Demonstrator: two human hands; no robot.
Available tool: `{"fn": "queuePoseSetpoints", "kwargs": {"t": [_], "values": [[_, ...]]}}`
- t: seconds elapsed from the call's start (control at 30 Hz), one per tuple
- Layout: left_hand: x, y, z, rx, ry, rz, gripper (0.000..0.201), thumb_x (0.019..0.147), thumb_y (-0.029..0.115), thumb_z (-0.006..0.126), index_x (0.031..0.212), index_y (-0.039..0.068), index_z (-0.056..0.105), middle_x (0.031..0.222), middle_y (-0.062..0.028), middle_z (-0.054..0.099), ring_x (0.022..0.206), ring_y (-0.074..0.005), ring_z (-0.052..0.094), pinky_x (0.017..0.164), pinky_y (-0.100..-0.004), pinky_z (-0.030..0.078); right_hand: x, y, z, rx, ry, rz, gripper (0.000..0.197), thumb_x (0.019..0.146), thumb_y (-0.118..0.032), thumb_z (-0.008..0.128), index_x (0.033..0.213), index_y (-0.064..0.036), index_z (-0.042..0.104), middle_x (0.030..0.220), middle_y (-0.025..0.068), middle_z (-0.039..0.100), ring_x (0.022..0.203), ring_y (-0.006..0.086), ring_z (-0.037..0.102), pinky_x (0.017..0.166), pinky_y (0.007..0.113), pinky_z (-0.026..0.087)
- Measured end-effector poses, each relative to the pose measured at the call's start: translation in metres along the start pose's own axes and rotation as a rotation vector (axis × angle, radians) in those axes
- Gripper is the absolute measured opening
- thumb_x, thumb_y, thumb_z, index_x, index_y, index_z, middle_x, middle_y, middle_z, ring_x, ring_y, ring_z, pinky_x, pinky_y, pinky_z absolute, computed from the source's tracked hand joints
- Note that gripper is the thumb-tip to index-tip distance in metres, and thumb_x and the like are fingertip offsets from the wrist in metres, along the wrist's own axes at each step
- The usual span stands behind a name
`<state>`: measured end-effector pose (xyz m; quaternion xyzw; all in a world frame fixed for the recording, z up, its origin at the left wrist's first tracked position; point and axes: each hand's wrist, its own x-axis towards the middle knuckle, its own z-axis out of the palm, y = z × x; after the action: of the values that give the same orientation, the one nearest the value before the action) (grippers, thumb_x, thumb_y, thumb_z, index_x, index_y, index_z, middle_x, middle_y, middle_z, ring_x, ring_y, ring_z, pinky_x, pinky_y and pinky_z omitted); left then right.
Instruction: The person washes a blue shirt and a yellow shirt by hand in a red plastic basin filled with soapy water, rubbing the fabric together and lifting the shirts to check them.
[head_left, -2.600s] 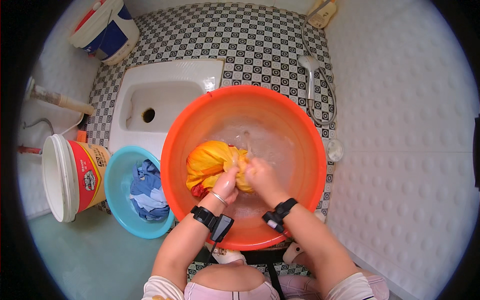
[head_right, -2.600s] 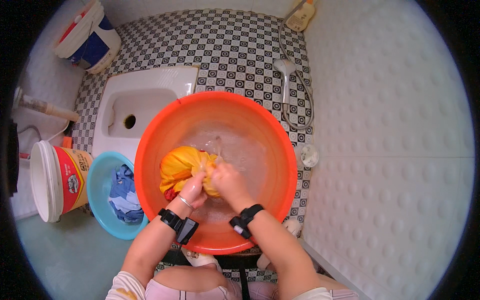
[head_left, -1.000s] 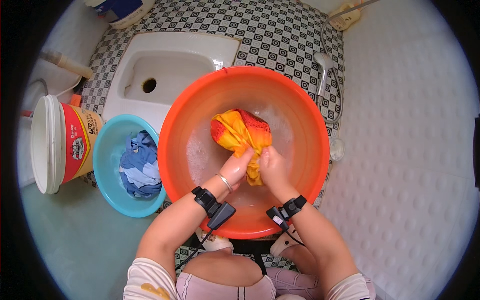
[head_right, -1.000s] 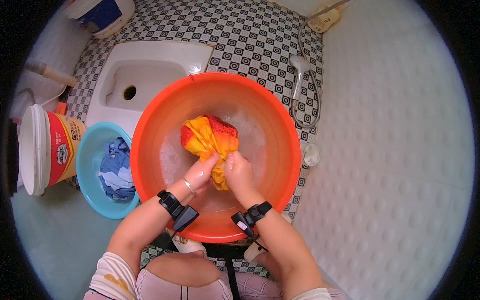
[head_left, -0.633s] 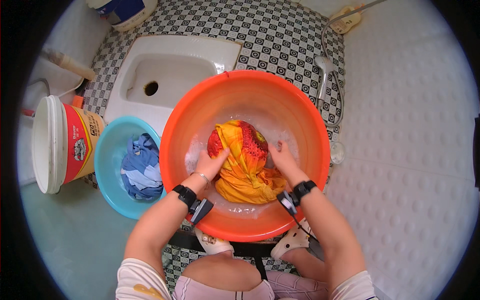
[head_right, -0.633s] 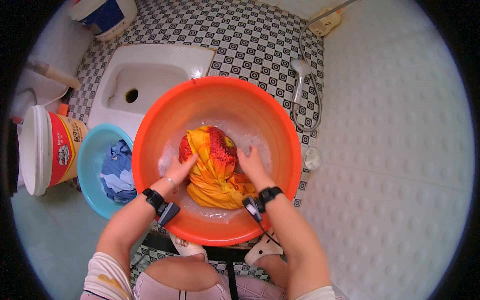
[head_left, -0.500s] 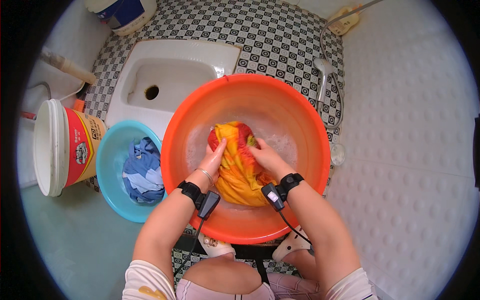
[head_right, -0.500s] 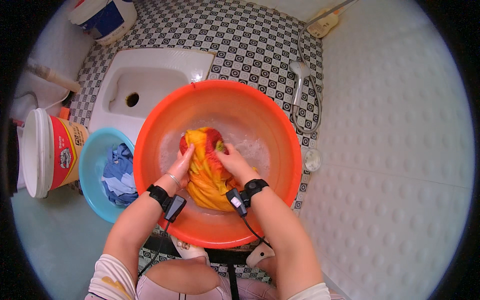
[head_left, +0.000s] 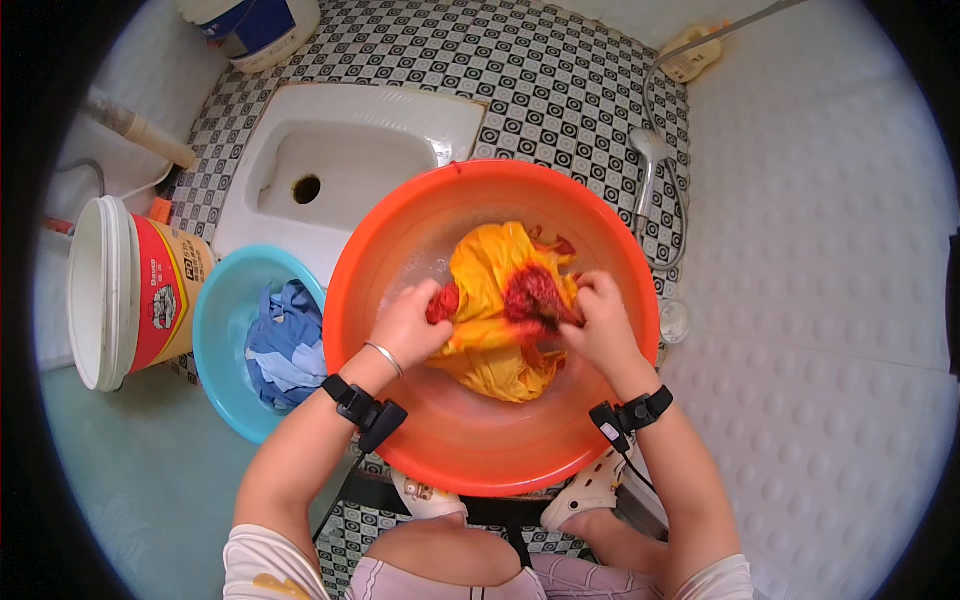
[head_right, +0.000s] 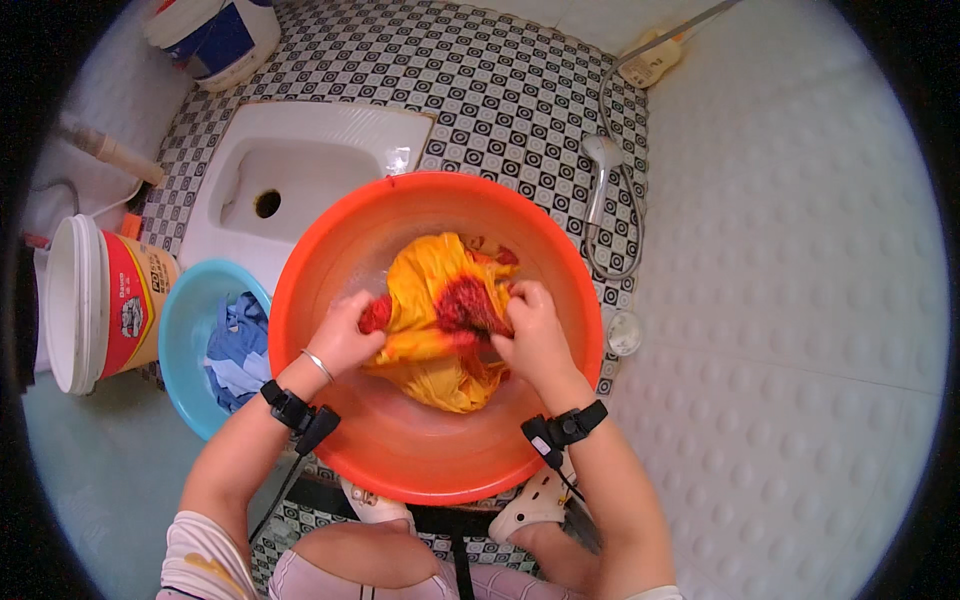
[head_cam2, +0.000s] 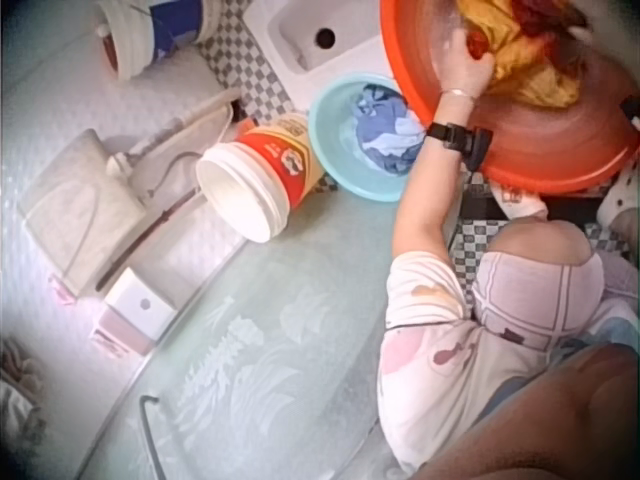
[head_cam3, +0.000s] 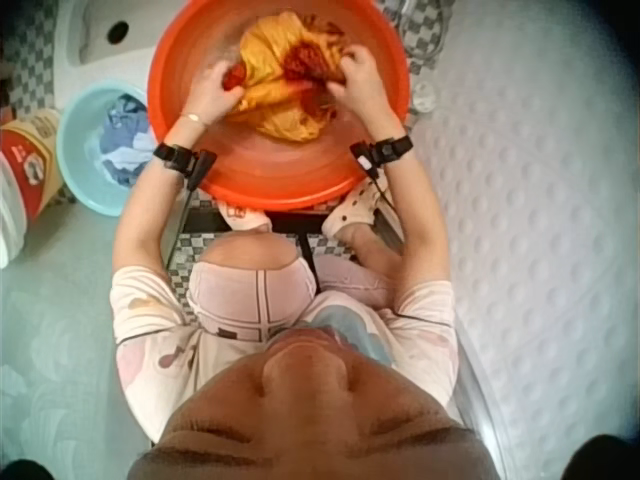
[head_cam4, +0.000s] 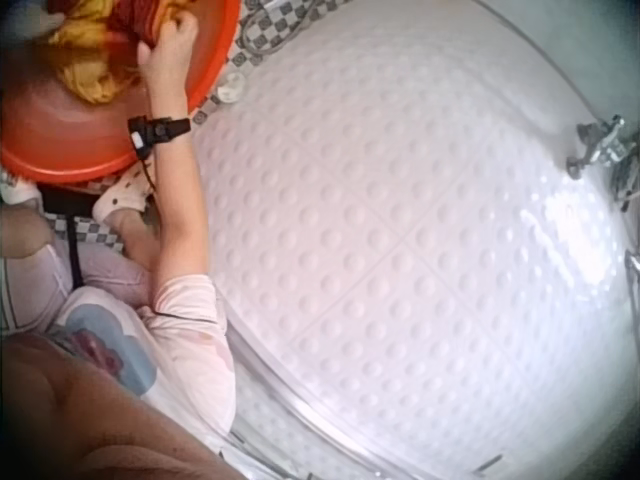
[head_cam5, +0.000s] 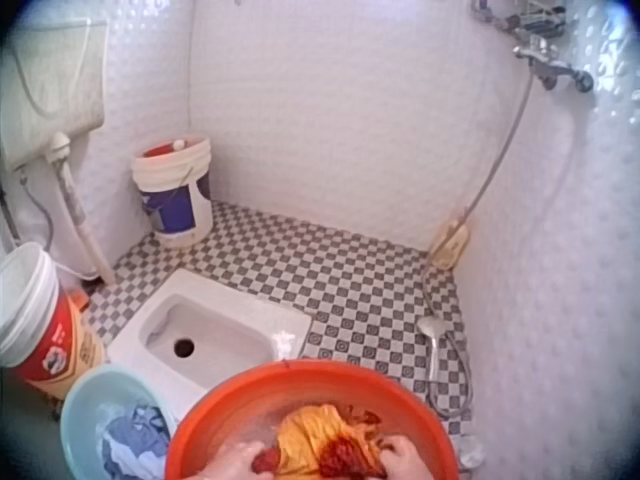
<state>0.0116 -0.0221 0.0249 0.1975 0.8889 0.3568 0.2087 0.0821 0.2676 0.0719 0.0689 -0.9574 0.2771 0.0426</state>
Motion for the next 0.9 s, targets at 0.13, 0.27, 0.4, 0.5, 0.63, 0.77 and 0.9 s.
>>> {"fn": "queuePoseSetpoints", "kwargs": {"t": [0.13,0.27,0.4,0.5,0.63,0.77,0.9], "values": [[-0.003,0.032,-0.002,0.149,-0.317,-0.272,0.042,0.081,0.04,0.063,0.104,0.006,0.055,0.099,-0.0232,0.058,0.096,-0.0417,0.055,0.084,-0.0444,0.046,-0.022,0.025,0.015,0.187,-0.307,0.419,0.045,0.074,-0.028,0.075,0.094,0.0056,0.054,0.107,0.0231,0.053,0.103,0.038,0.053,0.088,0.041,0.047],[0.008,-0.004,0.068,-0.293,-0.02,-0.329,0.063,0.083,0.04,0.064,0.13,0.005,0.039,0.113,-0.0265,0.056,0.107,-0.0392,0.055,0.093,-0.0399,0.045,-0.029,0.073,0.074,0.237,-0.125,0.864,0.064,0.077,-0.032,0.072,0.125,0.0032,0.048,0.123,0.0275,0.051,0.113,0.0395,0.053,0.093,0.037,0.046],[0.001,0.001,0.075,-0.517,-0.267,-0.396,0.077,0.088,0.026,0.061,0.147,0.008,0.016,0.134,-0.0233,0.047,0.125,-0.0298,0.047,0.102,-0.0359,0.04,-0.014,-0.005,0.097,0.561,-0.236,0.599,0.043,0.084,-0.005,0.055,0.126,0.0004,0.046,0.121,0.0241,0.055,0.115,0.0372,0.052,0.096,0.039,0.043],[-0.012,0.002,0.076,-1.74,-0.222,-0.608,0.055,0.097,0.047,0.037,0.14,0.013,0.038,0.134,-0.0104,0.051,0.122,-0.0264,0.05,0.103,-0.0416,0.041,-0.013,-0.055,0.111,0.509,0.021,0.179,0.03,0.074,-0.004,0.053,0.103,0.0025,0.053,0.102,0.0255,0.053,0.097,0.0424,0.051,0.088,0.045,0.044],[-0.022,0.016,0.065,-1.701,-0.21,-0.683,0.057,0.096,0.056,0.033,0.127,0.014,0.053,0.123,-0.0088,0.058,0.111,-0.023,0.057,0.095,-0.0392,0.047,-0.005,-0.105,0.088,0.447,-0.108,0.084,0.02,0.077,-0.01,0.057,0.092,0.0017,0.052,0.096,0.0246,0.056,0.089,0.042,0.056,0.079,0.046,0.047],[-0.023,0.005,0.072,-1.552,-0.21,-0.52,0.043,0.099,0.041,0.039,0.125,0.01,0.054,0.12,-0.0108,0.059,0.108,-0.0214,0.058,0.092,-0.0359,0.049,-0.005,-0.102,0.086,0.409,-0.201,0.034,0.017,0.082,-0.012,0.059,0.091,-0.0001,0.05,0.083,0.0242,0.059,0.077,0.0427,0.059,0.067,0.046,0.049],[-0.009,0.041,0.052,-1.484,-0.022,-0.585,0.03,0.097,0.023,0.048,0.12,0.004,0.053,0.111,-0.0075,0.061,0.1,-0.0194,0.061,0.087,-0.033,0.05,0.013,-0.049,0.076,0.204,-0.191,0.31,0.021,0.086,-0.017,0.057,0.097,-0.0003,0.049,0.078,0.0281,0.06,0.074,0.0455,0.06,0.064,0.052,0.048]]}}
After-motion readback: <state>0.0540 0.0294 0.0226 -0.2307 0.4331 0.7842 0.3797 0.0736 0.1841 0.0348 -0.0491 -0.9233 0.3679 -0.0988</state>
